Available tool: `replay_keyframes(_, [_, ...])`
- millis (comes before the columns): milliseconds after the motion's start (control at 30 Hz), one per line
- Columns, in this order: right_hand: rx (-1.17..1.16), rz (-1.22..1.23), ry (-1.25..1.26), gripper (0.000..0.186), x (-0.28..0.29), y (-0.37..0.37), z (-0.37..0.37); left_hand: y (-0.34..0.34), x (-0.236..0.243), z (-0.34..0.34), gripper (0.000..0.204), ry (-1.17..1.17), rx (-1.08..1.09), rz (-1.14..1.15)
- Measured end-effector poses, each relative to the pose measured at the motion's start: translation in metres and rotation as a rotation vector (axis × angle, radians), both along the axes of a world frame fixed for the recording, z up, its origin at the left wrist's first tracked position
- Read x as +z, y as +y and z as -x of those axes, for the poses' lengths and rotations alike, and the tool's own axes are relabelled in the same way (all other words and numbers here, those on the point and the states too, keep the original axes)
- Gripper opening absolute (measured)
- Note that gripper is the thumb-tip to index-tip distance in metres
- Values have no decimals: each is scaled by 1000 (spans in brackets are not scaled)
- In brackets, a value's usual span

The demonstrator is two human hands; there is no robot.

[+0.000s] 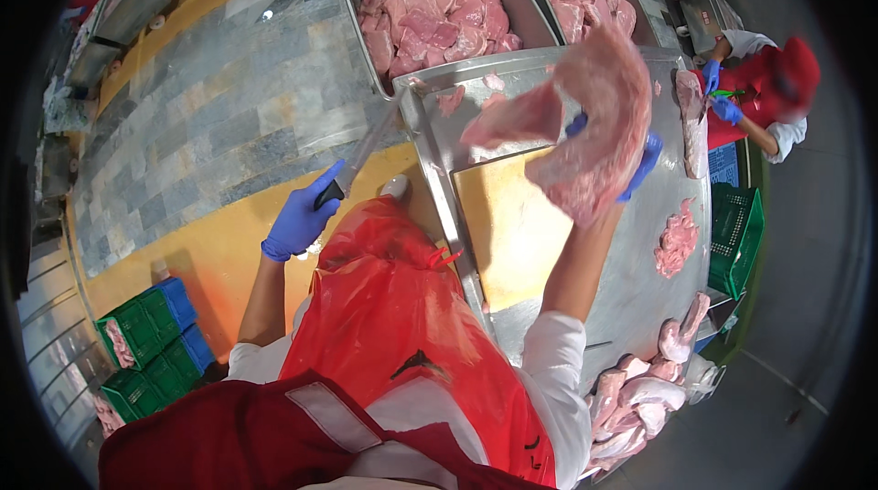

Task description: The person trims fat and connective tissue from large pieces of raw meat using a knife on a yellow cutting board. They repeatedly reposition the meat, remove trimmed pieces, and place them into a green basket. The work continues with multiple pieces of meat throughout the clip.

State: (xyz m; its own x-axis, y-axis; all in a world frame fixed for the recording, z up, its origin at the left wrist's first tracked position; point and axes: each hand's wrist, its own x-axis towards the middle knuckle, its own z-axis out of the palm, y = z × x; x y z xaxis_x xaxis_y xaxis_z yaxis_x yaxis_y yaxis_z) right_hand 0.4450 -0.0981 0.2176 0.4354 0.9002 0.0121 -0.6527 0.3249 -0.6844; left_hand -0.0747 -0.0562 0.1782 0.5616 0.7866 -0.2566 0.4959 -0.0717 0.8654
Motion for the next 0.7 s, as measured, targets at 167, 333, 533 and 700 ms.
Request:
replay_keyframes(167, [-47,-134,-254,41,140,133,17,29,-12,2,66,22,105,42])
replay_keyframes(333, [-280,-137,-486,28,228,220,96,45,-13,13,65,-32,227,78])
replay_keyframes(533, [81,335,-916,40,20,281,64,63,-41,18,66,-39,248,31])
replay_keyframes(700, [100,782,-947,50,-133,81,89,83,-58,6,65,-110,230,64])
